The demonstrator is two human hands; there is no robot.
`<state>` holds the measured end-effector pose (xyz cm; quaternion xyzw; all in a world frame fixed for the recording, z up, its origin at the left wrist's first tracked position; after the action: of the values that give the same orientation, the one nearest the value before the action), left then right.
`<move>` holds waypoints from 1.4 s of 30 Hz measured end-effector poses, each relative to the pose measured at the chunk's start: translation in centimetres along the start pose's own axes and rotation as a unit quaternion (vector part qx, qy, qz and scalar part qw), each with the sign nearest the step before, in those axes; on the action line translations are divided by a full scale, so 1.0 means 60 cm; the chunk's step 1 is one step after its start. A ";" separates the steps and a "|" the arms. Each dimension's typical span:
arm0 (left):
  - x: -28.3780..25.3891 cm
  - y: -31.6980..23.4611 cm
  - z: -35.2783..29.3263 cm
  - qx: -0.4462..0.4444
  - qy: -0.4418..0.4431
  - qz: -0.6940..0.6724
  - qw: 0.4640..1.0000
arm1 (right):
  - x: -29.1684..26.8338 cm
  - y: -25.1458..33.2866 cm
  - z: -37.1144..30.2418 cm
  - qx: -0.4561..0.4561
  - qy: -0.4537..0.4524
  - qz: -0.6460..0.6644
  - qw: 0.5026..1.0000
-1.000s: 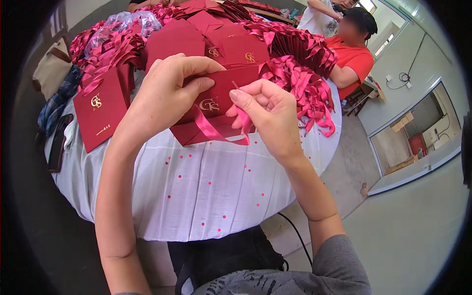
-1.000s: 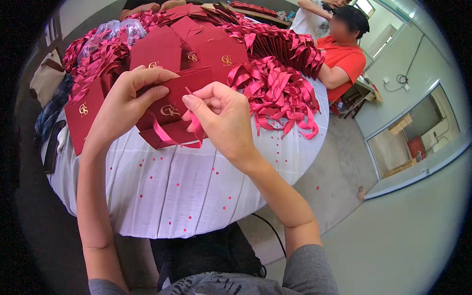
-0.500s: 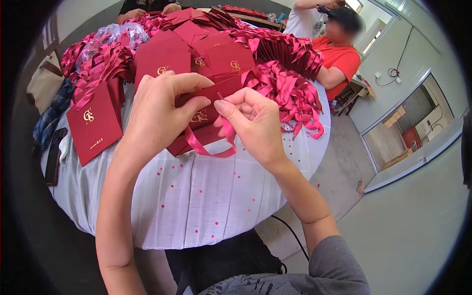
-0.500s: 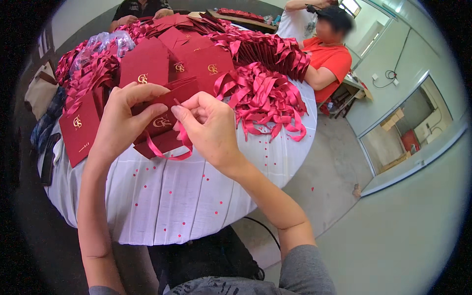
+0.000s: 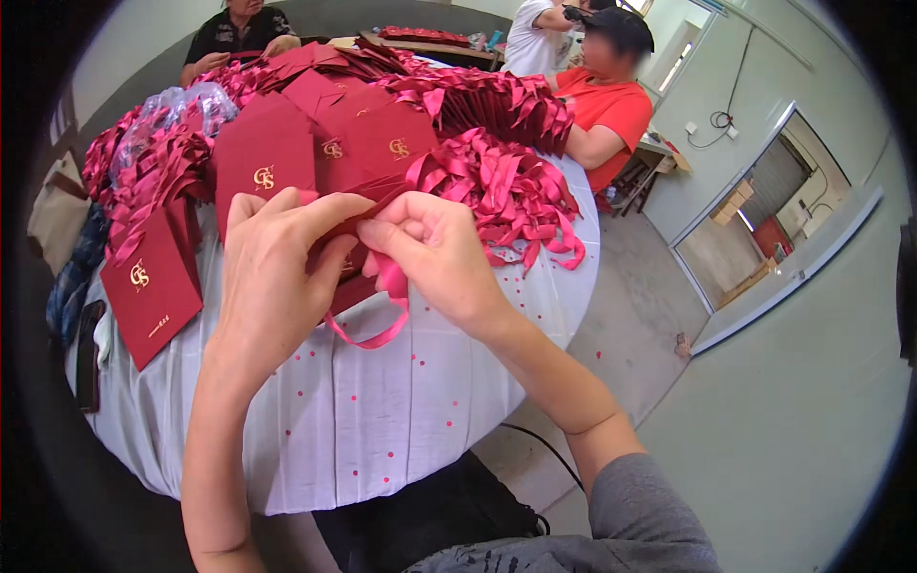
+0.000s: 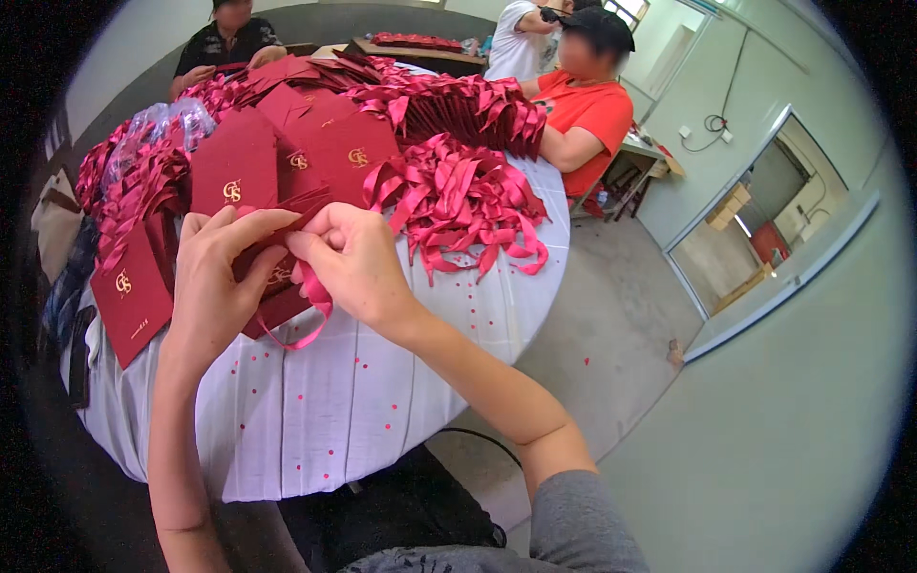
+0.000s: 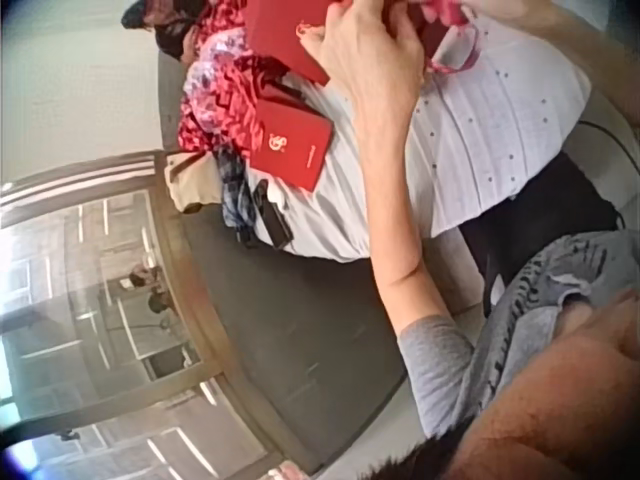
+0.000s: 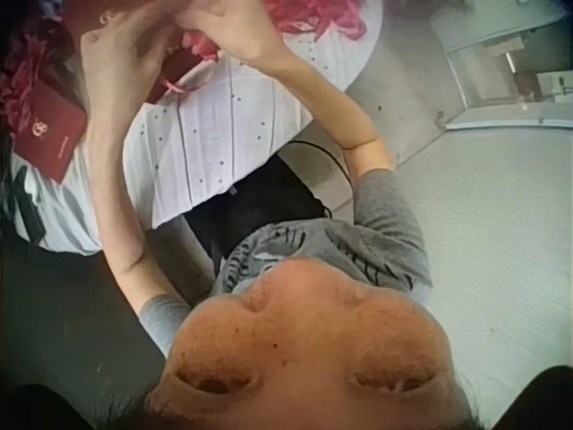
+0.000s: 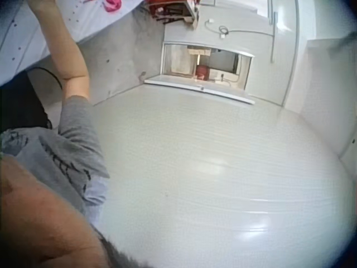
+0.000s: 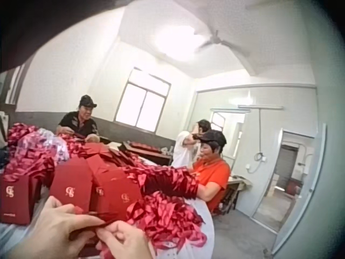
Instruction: The person attaches ribbon handles to paper gift bags by threading the ribbons through slots on the bags and folding the bags by hand.
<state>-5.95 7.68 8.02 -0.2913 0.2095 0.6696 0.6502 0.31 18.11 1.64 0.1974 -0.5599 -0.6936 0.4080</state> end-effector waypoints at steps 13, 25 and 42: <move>-0.006 -0.030 -0.007 0.045 0.007 0.019 0.999 | 0.027 0.097 -0.037 -0.307 0.032 -0.420 0.853; 0.007 -0.039 -0.006 0.041 0.004 0.034 0.999 | 0.045 0.107 -0.007 -0.275 0.111 -0.557 0.776; 0.011 -0.037 -0.011 0.045 0.029 0.017 0.998 | 0.021 0.035 0.072 0.079 0.259 -0.385 0.882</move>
<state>-3.64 7.86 7.30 -0.2776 0.2633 0.6615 0.6450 -2.89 19.68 5.10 0.6016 -0.3669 -0.6736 0.2229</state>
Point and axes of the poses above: each hand's wrist, its own z-axis towards the middle knuckle, its own x-axis out of the palm, y = z × x, the point moved 10 cm from there along z, towards the middle knuckle, and after that the axes turned 15 degrees about z, right-handed, at the moved point
